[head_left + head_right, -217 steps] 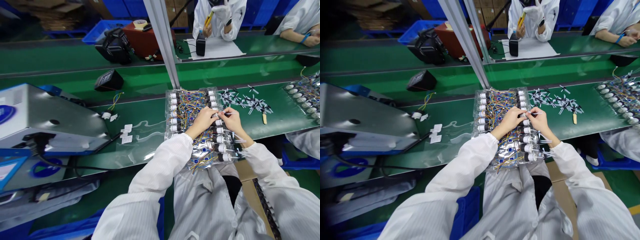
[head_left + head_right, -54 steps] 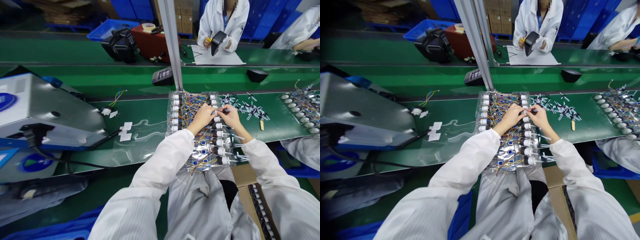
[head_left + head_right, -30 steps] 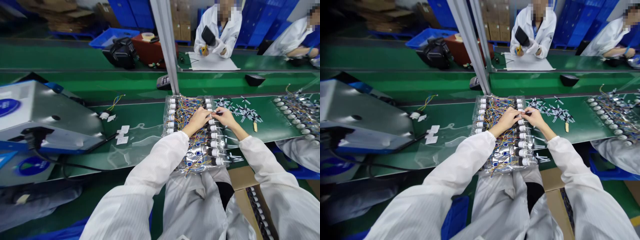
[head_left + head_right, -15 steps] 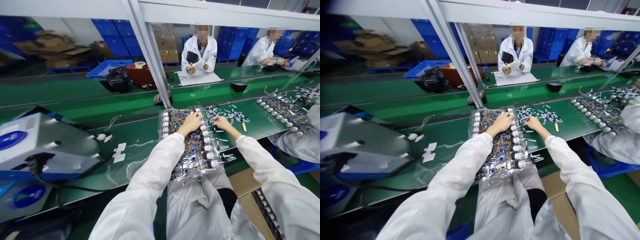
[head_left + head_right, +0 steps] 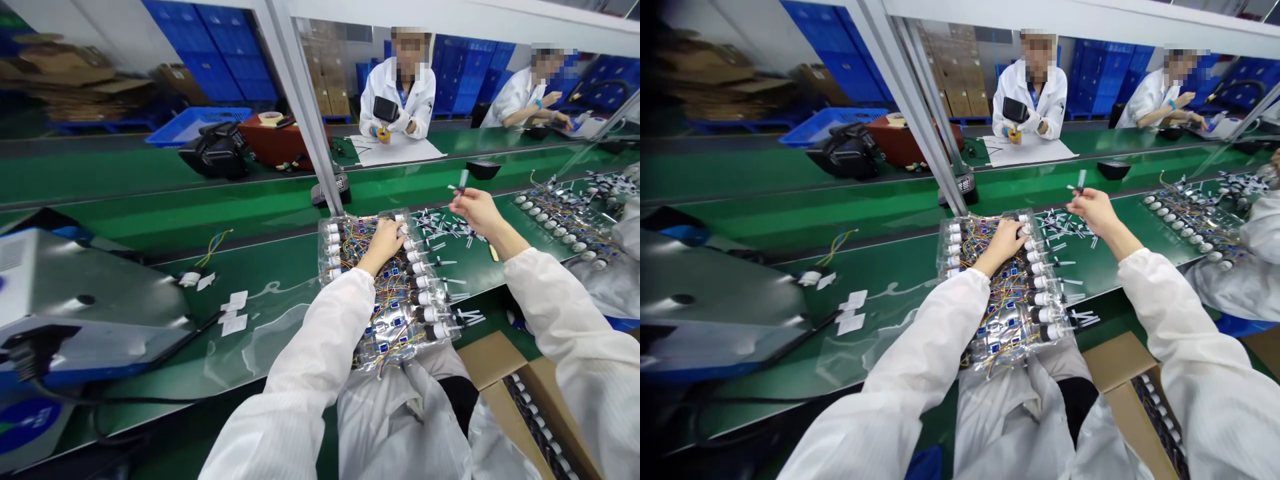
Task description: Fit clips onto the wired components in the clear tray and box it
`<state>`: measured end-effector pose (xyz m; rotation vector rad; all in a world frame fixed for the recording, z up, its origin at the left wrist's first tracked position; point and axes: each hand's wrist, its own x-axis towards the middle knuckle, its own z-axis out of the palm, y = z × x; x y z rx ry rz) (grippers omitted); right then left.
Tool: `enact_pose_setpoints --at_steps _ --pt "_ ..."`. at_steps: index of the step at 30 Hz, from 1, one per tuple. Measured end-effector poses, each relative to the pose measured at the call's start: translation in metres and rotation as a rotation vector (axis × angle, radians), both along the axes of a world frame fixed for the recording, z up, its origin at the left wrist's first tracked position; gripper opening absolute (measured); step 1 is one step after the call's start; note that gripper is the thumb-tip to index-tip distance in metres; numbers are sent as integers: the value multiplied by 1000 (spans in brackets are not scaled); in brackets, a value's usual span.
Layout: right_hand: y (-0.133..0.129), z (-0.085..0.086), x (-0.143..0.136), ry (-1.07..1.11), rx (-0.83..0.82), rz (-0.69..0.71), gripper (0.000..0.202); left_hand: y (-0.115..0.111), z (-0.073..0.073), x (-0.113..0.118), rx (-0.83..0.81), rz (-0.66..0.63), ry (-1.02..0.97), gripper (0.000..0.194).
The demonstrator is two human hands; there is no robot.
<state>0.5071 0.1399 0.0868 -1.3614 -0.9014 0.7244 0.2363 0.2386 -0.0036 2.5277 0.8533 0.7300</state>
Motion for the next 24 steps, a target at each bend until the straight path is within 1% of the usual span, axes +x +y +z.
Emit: enact_pose_setpoints --at_steps 1,3,4,6,8,10,13,14,16,20,24 --pt "6 4 -15 53 34 40 33 0 -1 0 4 -6 -1 32" --pt "18 2 -49 111 33 129 34 -1 0 -1 14 -16 -14 28" --pt "23 -2 -64 126 15 168 35 -2 0 -2 18 -18 -25 28" --pt "30 -17 -88 123 -18 206 40 -5 1 -3 24 -17 -42 28" --pt "32 -36 -99 62 -28 189 44 -6 2 -4 23 -18 -47 28" --pt "32 -54 -100 -61 -20 139 44 -7 3 -4 20 -17 -51 28" --pt "31 -75 -94 -288 -16 71 37 -7 3 -3 16 2 -67 29" --pt "31 -81 -92 -326 -14 59 35 -7 2 -3 14 8 -72 30" --pt "32 -91 -92 -329 6 48 32 -7 2 -3 15 17 -76 29" --pt "34 -103 -93 -270 63 34 29 -8 2 -3 43 15 -81 27" --pt "36 -104 -91 -303 35 86 27 -9 3 -3 54 11 -73 24"
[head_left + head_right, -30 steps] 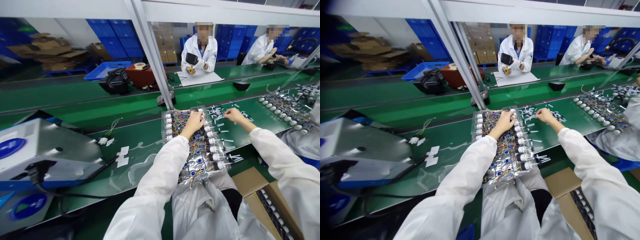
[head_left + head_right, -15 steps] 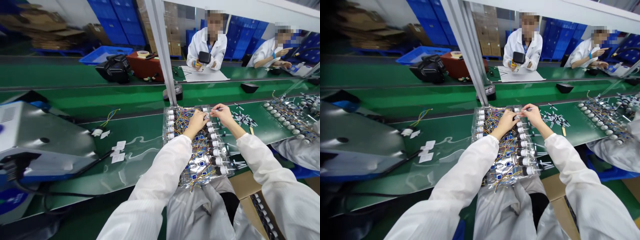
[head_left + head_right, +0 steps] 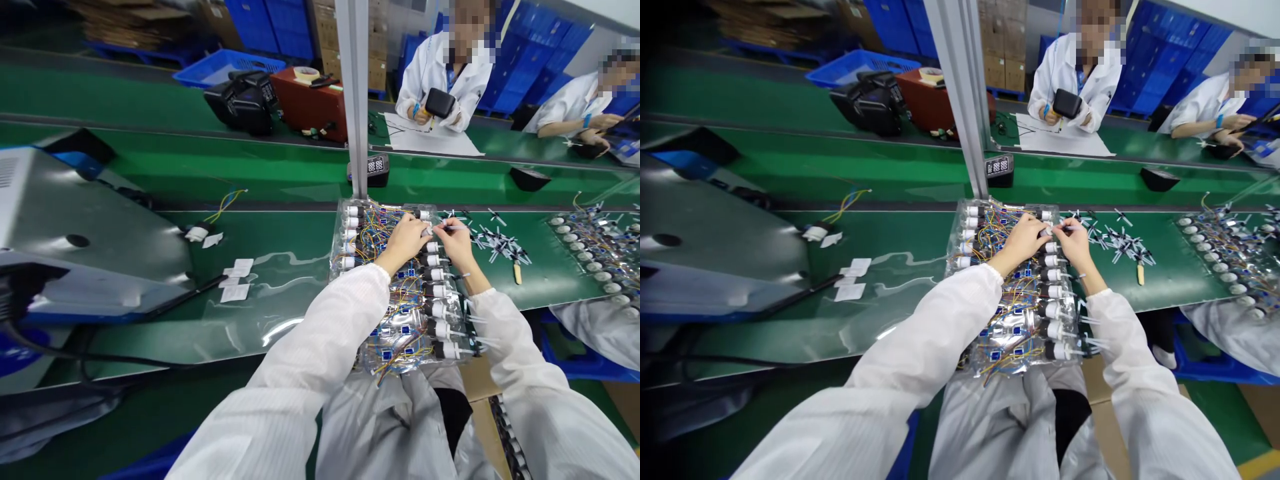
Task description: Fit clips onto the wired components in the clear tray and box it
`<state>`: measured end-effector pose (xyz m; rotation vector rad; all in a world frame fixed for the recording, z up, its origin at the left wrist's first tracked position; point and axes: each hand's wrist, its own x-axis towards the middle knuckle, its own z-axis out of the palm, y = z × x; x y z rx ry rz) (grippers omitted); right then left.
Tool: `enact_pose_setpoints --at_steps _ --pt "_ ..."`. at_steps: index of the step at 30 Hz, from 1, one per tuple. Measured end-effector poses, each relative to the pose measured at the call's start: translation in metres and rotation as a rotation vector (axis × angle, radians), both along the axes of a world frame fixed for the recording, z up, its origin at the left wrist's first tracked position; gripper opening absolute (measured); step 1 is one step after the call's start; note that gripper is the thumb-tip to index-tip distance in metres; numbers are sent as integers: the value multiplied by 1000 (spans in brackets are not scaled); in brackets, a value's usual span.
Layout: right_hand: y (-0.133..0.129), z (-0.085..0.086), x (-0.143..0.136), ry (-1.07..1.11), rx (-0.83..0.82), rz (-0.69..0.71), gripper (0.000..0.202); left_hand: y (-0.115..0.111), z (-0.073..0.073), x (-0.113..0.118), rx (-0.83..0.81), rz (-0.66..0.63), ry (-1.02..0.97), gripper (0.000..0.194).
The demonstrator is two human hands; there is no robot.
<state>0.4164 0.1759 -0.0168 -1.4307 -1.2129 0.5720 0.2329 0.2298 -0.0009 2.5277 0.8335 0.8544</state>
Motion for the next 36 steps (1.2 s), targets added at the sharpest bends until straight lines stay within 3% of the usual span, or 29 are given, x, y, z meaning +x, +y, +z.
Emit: enact_pose_setpoints --at_steps 13,18,23,27,36 --pt "6 -7 -3 -63 -9 -10 25 -1 4 0 -4 -3 68 24" --pt "2 6 0 -166 -30 33 22 2 0 0 -19 -10 52 28" --pt "-6 22 4 -118 -59 88 23 3 0 2 -53 4 48 28" --pt "-7 21 1 -128 -66 34 23 1 1 2 -53 6 52 30" --pt "0 17 7 -174 -72 95 18 0 3 0 -57 3 60 30"
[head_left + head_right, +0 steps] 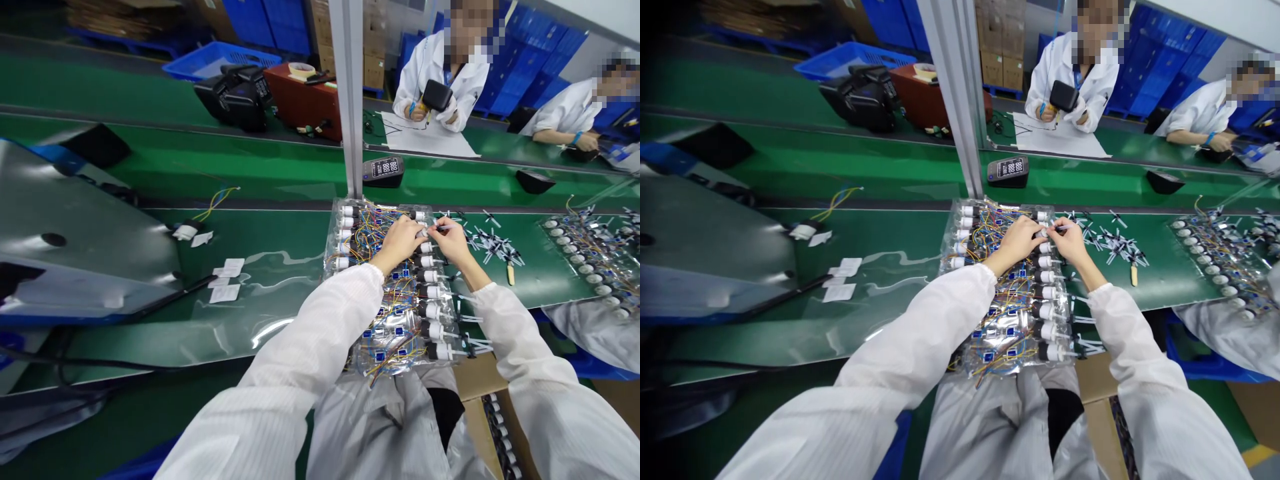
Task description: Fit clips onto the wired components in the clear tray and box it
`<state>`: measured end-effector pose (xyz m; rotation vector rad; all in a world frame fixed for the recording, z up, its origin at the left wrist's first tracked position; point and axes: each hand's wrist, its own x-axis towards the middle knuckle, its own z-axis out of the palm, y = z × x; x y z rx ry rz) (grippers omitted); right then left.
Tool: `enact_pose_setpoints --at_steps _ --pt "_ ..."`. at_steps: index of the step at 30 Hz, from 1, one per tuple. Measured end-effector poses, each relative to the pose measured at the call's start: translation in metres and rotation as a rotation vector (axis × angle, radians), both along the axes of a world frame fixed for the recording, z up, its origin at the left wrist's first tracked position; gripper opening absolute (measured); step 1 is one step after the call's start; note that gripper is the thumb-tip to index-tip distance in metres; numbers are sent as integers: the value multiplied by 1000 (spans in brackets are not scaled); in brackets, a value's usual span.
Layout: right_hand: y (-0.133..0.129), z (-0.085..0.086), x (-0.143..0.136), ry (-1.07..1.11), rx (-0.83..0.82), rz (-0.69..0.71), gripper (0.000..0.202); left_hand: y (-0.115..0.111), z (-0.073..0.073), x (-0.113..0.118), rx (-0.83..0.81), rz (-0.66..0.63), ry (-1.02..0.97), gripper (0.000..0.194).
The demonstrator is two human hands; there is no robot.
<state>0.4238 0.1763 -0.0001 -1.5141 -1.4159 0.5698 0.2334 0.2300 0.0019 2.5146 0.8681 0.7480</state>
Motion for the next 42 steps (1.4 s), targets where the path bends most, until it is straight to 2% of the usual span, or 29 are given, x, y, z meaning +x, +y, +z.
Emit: enact_pose_setpoints --at_steps 4,9,12,14,16,18,19,21,23,26,30,33,39,42 --pt "0 -1 0 -27 -26 36 22 1 -2 0 -11 -10 -20 29" --pt "1 0 -4 -122 1 -10 22 4 -6 1 -7 -19 -23 28" --pt "0 9 11 -46 -63 127 23 0 -7 2 21 -35 35 33" --pt "-7 16 31 83 -90 171 35 -5 -7 2 54 -18 65 39" --pt "-21 19 56 131 -94 13 42 -9 -6 3 92 27 65 44" --pt "-40 15 80 60 -141 -207 32 -10 -3 5 119 85 63 43" --pt "-48 11 89 5 -186 -273 27 -8 0 7 131 98 79 40" --pt "-62 2 99 -88 -284 -275 19 -1 5 11 160 66 155 36" --pt "-66 -8 100 -159 -348 -222 15 9 10 14 191 -34 249 35" --pt "-55 -15 90 -290 -374 -207 7 22 11 16 201 -135 308 36" --pt "-32 -15 79 -465 -353 -249 20 25 5 12 181 -109 215 35" --pt "-27 -13 78 -568 -378 -246 24 24 2 9 112 -108 126 30" --pt "-37 2 78 -777 -406 -225 16 30 3 6 48 -162 47 23" --pt "-52 8 81 -808 -423 -139 18 32 2 5 47 -164 27 22"
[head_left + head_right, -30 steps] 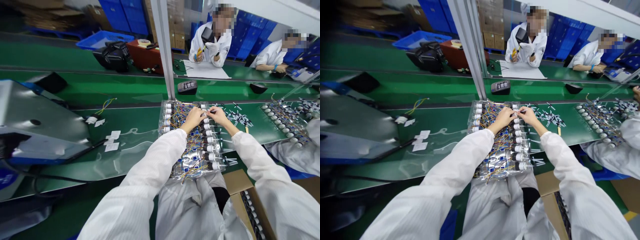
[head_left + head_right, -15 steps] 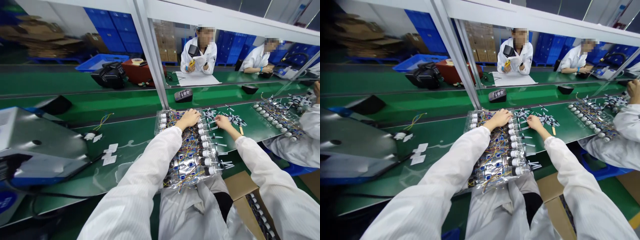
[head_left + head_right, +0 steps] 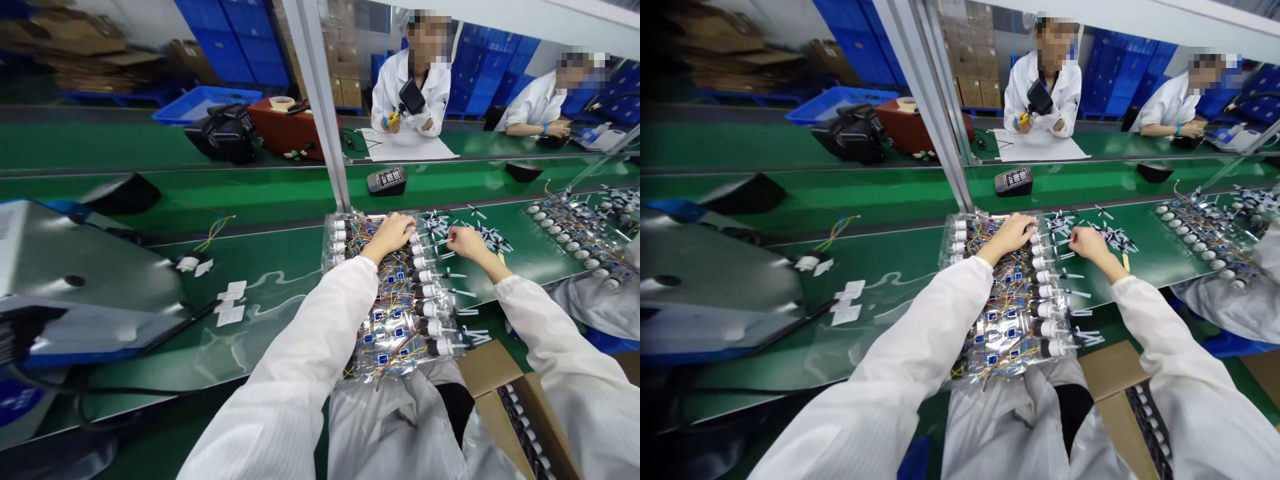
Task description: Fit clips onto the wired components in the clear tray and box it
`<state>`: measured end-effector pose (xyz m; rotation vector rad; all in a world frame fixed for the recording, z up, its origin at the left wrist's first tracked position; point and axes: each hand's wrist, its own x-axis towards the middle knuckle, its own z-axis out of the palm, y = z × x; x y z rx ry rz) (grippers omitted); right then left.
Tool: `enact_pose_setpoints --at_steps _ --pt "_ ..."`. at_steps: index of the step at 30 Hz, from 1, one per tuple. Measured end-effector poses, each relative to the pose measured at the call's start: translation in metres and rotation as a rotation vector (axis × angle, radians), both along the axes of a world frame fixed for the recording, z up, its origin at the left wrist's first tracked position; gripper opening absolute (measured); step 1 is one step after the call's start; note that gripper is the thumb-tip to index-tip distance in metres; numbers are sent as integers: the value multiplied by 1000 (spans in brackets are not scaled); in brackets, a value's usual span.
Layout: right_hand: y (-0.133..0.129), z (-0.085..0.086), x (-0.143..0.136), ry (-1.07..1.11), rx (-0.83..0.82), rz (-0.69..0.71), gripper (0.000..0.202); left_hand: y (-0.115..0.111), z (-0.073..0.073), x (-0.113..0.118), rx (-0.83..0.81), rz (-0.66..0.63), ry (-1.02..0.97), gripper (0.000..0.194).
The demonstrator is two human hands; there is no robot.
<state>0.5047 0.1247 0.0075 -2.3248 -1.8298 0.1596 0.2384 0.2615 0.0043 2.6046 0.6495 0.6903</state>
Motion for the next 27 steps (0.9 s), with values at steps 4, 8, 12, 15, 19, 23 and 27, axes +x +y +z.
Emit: enact_pose_setpoints --at_steps 4,8,12,15,19,23,27 --pt "-26 0 10 178 -142 164 20 1 -1 0 6 -2 3 25" --pt "-33 3 18 131 -56 279 28 2 -2 1 -8 4 24 33" --pt "-22 8 14 15 -100 514 46 2 -2 2 -12 7 56 34" --pt "-17 11 18 22 -153 559 27 2 -3 1 -12 2 42 32" --pt "-20 22 46 56 -23 393 5 3 -4 1 -13 -4 -23 26" --pt "-13 48 54 485 398 46 17 7 -5 3 -61 13 -46 31" --pt "23 78 4 917 589 47 34 9 -8 5 -66 47 -30 36"
